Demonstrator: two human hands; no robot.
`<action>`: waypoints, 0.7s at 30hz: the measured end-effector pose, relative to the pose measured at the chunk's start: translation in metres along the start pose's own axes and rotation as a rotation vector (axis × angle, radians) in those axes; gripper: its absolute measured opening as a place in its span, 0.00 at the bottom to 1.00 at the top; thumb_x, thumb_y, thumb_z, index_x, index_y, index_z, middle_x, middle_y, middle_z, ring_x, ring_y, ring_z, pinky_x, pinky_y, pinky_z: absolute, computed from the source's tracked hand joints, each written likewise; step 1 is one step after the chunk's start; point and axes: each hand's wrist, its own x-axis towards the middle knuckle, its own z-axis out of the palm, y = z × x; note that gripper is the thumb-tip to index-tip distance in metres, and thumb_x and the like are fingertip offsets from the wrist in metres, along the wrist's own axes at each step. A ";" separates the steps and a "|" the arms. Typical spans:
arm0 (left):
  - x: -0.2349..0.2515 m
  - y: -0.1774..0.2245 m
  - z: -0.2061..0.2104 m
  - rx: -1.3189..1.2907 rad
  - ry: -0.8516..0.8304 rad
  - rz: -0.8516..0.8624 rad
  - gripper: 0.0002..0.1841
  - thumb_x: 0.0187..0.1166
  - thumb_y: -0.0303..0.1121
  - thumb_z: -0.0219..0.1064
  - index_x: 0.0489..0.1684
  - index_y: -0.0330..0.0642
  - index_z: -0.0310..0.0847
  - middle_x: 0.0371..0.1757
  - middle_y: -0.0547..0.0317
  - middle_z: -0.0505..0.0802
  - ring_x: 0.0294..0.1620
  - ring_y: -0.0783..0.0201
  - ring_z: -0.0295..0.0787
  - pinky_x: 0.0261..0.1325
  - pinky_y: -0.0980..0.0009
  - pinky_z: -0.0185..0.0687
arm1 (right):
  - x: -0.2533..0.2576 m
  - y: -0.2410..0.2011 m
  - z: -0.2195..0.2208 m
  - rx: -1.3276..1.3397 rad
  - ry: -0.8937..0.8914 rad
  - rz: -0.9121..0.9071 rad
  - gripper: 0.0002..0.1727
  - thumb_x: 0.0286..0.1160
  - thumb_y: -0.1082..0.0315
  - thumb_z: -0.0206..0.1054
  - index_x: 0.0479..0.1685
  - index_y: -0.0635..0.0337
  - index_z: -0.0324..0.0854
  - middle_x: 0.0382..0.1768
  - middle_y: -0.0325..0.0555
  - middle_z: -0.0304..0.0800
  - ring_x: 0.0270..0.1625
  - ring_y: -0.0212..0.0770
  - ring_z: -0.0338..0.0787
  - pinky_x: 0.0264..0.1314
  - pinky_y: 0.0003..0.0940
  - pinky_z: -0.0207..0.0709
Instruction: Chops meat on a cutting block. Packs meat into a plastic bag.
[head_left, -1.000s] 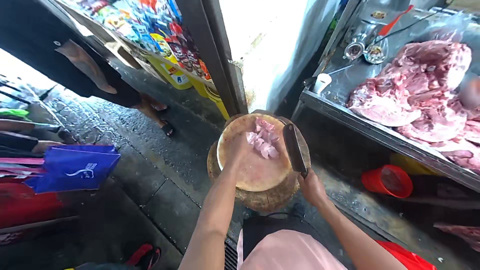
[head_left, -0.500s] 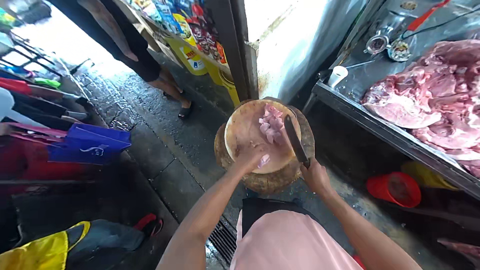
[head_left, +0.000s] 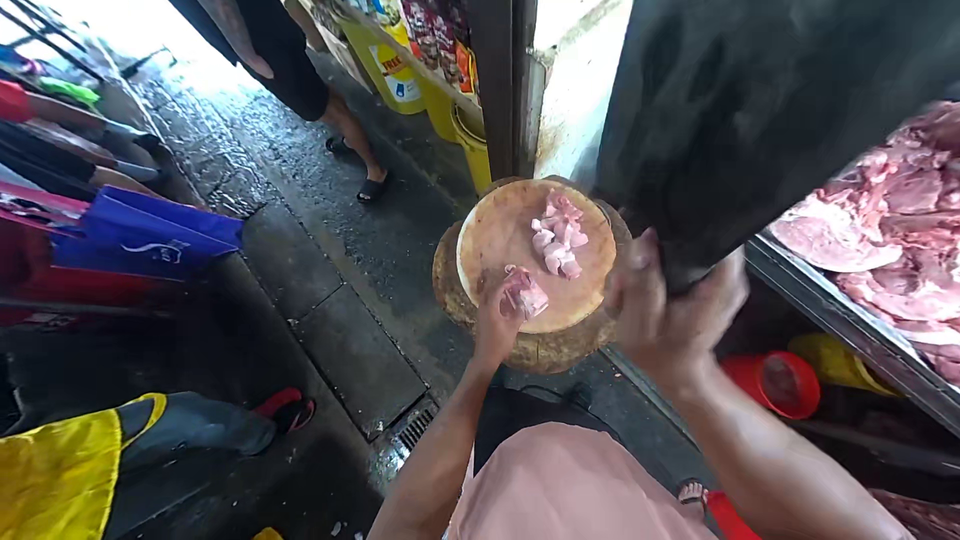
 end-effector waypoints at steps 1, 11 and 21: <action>-0.004 0.000 -0.002 -0.020 -0.001 -0.033 0.30 0.75 0.40 0.74 0.79 0.44 0.75 0.63 0.46 0.87 0.50 0.58 0.90 0.53 0.59 0.89 | -0.026 0.016 0.016 -0.073 -0.067 0.097 0.24 0.82 0.60 0.64 0.67 0.69 0.70 0.26 0.42 0.86 0.23 0.36 0.88 0.25 0.40 0.89; 0.001 0.044 0.026 0.379 -0.061 -0.264 0.45 0.72 0.51 0.75 0.88 0.38 0.60 0.78 0.37 0.78 0.64 0.44 0.90 0.65 0.49 0.88 | -0.095 0.095 0.058 -0.629 -1.071 0.842 0.24 0.88 0.50 0.55 0.70 0.58 0.70 0.51 0.58 0.90 0.56 0.59 0.94 0.55 0.60 0.87; 0.025 -0.031 -0.039 -0.376 -0.073 -0.433 0.15 0.85 0.34 0.62 0.61 0.35 0.85 0.36 0.48 0.92 0.29 0.59 0.89 0.36 0.61 0.89 | -0.065 0.078 0.021 -0.521 -0.712 0.804 0.23 0.87 0.48 0.59 0.66 0.57 0.75 0.36 0.50 0.90 0.39 0.52 0.93 0.45 0.55 0.86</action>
